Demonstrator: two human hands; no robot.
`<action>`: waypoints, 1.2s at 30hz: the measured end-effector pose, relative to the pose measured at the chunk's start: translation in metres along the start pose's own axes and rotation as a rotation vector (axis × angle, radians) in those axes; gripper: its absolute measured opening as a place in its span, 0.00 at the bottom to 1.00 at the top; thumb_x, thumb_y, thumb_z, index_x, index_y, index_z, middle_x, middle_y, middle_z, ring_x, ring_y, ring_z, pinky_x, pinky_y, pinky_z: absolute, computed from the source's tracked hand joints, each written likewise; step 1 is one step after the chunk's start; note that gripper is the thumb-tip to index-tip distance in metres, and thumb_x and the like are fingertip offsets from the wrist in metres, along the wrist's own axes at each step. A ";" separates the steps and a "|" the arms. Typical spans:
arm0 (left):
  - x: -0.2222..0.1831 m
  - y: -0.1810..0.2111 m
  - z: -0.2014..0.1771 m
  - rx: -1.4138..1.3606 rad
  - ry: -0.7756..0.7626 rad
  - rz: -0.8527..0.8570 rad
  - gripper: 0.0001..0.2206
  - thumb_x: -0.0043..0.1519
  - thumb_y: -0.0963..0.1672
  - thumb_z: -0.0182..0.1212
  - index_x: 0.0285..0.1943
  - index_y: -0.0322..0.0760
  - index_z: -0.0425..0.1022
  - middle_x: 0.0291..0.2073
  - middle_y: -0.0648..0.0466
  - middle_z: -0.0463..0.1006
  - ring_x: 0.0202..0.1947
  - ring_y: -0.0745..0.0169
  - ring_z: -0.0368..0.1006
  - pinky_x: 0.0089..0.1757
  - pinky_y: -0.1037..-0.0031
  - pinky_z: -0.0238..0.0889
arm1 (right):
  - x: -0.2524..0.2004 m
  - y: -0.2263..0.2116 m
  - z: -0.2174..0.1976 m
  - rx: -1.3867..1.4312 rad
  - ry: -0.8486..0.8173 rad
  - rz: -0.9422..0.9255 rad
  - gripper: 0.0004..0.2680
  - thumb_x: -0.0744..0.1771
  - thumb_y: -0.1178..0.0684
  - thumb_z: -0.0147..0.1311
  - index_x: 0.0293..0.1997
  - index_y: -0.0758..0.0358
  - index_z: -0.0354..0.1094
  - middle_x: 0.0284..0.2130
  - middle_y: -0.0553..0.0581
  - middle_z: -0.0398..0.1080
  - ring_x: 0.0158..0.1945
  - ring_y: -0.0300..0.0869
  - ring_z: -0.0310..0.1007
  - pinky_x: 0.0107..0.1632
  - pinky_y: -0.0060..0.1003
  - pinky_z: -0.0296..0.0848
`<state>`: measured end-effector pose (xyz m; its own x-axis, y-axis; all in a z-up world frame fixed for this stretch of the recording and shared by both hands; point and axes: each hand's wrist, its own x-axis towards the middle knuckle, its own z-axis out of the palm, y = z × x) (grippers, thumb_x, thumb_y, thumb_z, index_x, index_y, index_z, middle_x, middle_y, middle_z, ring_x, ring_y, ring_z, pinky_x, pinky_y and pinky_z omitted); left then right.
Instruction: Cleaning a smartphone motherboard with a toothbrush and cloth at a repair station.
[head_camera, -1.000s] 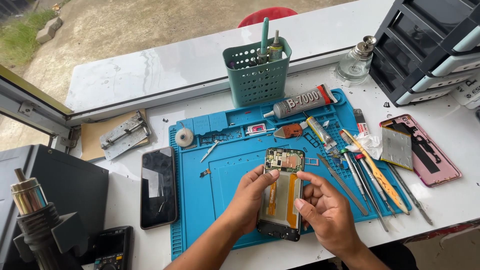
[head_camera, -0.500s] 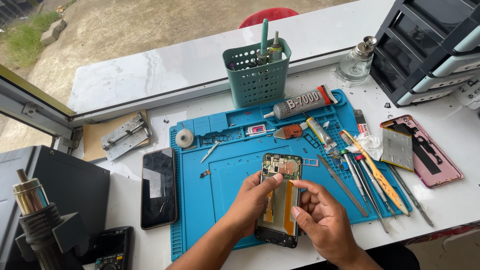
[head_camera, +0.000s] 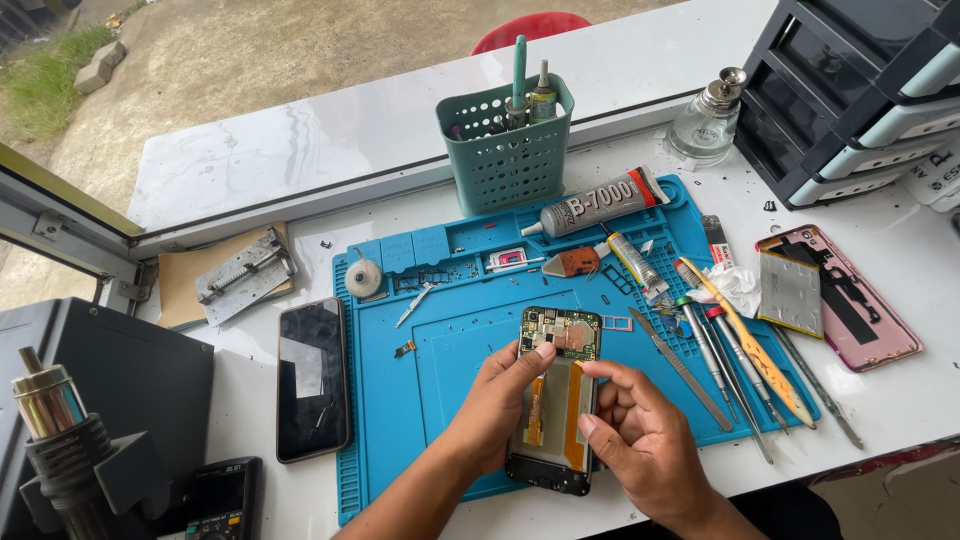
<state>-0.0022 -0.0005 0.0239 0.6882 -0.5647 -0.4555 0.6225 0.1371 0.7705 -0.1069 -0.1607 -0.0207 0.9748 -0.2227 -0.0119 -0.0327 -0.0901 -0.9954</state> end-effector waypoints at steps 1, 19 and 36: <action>0.001 0.000 0.000 -0.001 0.001 0.000 0.14 0.65 0.51 0.56 0.53 0.42 0.76 0.39 0.53 0.82 0.36 0.57 0.79 0.31 0.68 0.74 | 0.000 0.000 0.000 0.000 -0.001 0.000 0.20 0.64 0.54 0.59 0.65 0.59 0.67 0.29 0.54 0.69 0.26 0.37 0.70 0.28 0.32 0.77; 0.008 -0.008 -0.009 0.006 0.027 -0.074 0.10 0.63 0.49 0.61 0.42 0.41 0.76 0.28 0.53 0.77 0.28 0.55 0.76 0.25 0.63 0.70 | 0.000 -0.001 0.001 -0.048 -0.010 -0.049 0.20 0.65 0.53 0.58 0.64 0.60 0.67 0.30 0.54 0.70 0.27 0.36 0.71 0.28 0.30 0.76; 0.005 -0.007 -0.005 -0.027 -0.051 0.014 0.13 0.63 0.50 0.61 0.48 0.38 0.79 0.33 0.51 0.82 0.30 0.56 0.80 0.29 0.64 0.75 | -0.002 -0.004 0.002 -0.013 -0.026 -0.105 0.18 0.65 0.54 0.58 0.64 0.61 0.66 0.30 0.53 0.68 0.26 0.34 0.68 0.28 0.28 0.73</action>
<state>-0.0008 0.0000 0.0137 0.6776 -0.6034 -0.4205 0.6231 0.1673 0.7641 -0.1083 -0.1583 -0.0172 0.9784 -0.1862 0.0897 0.0671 -0.1246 -0.9899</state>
